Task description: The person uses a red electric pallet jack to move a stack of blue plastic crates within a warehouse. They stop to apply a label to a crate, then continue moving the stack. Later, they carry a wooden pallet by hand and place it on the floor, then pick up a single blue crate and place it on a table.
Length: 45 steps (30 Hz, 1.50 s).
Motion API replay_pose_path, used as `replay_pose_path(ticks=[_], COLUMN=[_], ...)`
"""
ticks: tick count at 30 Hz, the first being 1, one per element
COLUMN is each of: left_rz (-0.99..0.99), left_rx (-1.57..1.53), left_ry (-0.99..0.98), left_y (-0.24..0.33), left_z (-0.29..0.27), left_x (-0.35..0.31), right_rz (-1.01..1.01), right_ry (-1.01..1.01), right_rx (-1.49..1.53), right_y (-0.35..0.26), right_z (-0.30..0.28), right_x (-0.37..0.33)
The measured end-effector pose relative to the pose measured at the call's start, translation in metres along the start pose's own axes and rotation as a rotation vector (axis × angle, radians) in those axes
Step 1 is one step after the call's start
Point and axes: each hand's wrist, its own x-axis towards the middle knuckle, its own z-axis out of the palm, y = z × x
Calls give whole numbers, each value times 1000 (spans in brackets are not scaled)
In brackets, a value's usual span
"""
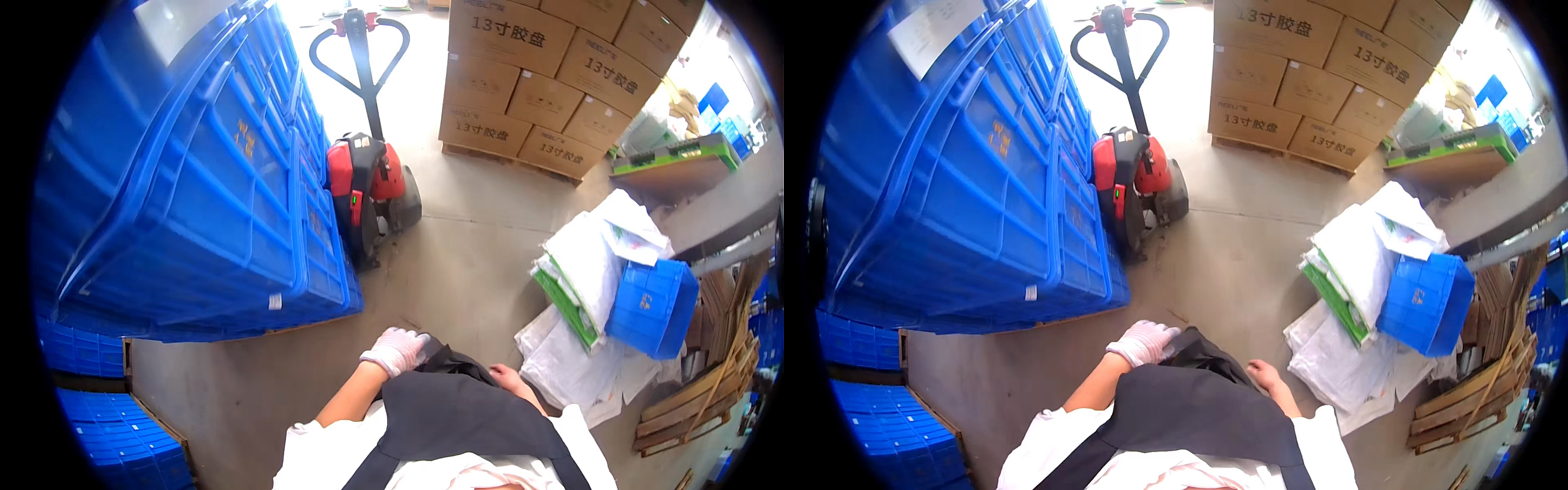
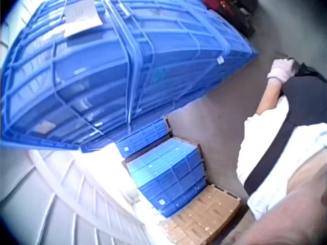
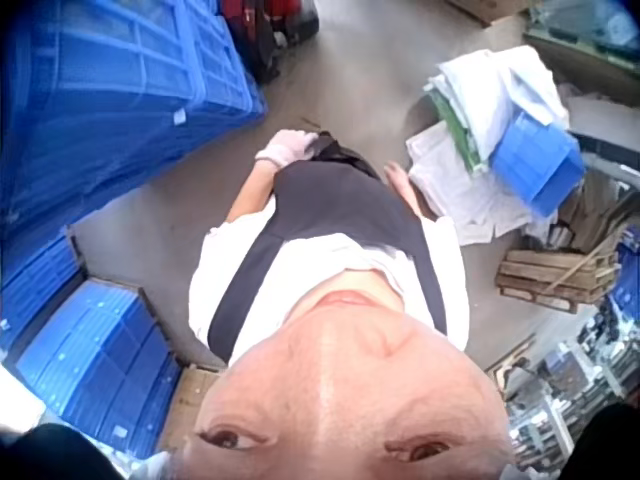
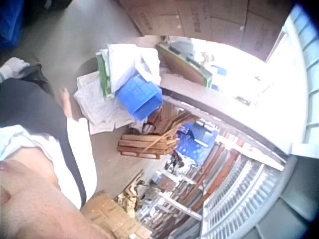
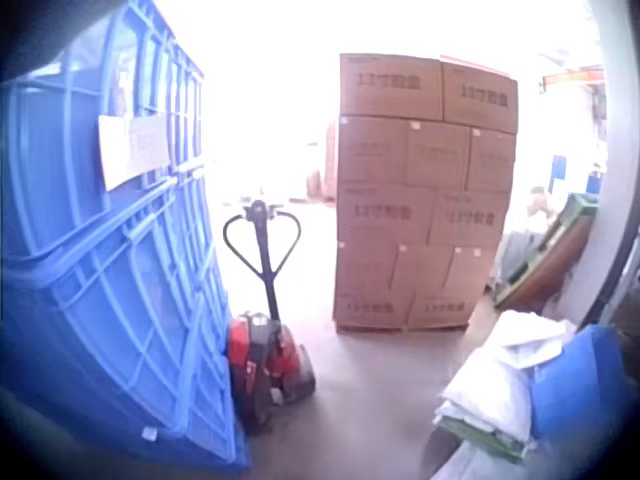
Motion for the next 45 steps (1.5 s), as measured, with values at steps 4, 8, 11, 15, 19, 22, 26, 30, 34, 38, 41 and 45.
replay_pose_path(ticks=[4,8,11,15,19,22,26,30,34,38,41,45], left_rz=[-4,-42,-137,-256,-319,-368,-480,-460,-490,-543,-406,-506], left_rx=[166,163,129,-8,-71,-142,-194,-122,-403,-798,-843,-767], left_ry=[177,283,225,296,662,902,1284,1696,1611,1576,1724,1704], left_y=[-88,-118,-141,-165,-197,-217,-291,-368,-431,-503,-500,-490], left_z=[-135,-214,-241,-294,-370,-456,-529,-635,-692,-678,-681,-673], left_x=[80,162,216,281,304,295,275,264,273,282,308,297], right_rz=[-324,35,190,-31,-176,-597,-1101,-1546,-1867,-1370,-1317,-1446], right_ry=[135,299,264,81,169,168,2,144,495,-72,-115,-331], right_rx=[-88,598,758,477,171,-82,-117,-260,-277,-436,-549,-502], right_y=[-161,-180,-197,-222,-385,-574,-867,-1030,-1118,-1153,-1157,-1155], right_z=[-48,-140,-197,-285,-383,-441,-432,-386,-355,-335,-333,-338], right_x=[112,202,253,361,476,555,480,408,386,354,376,382])
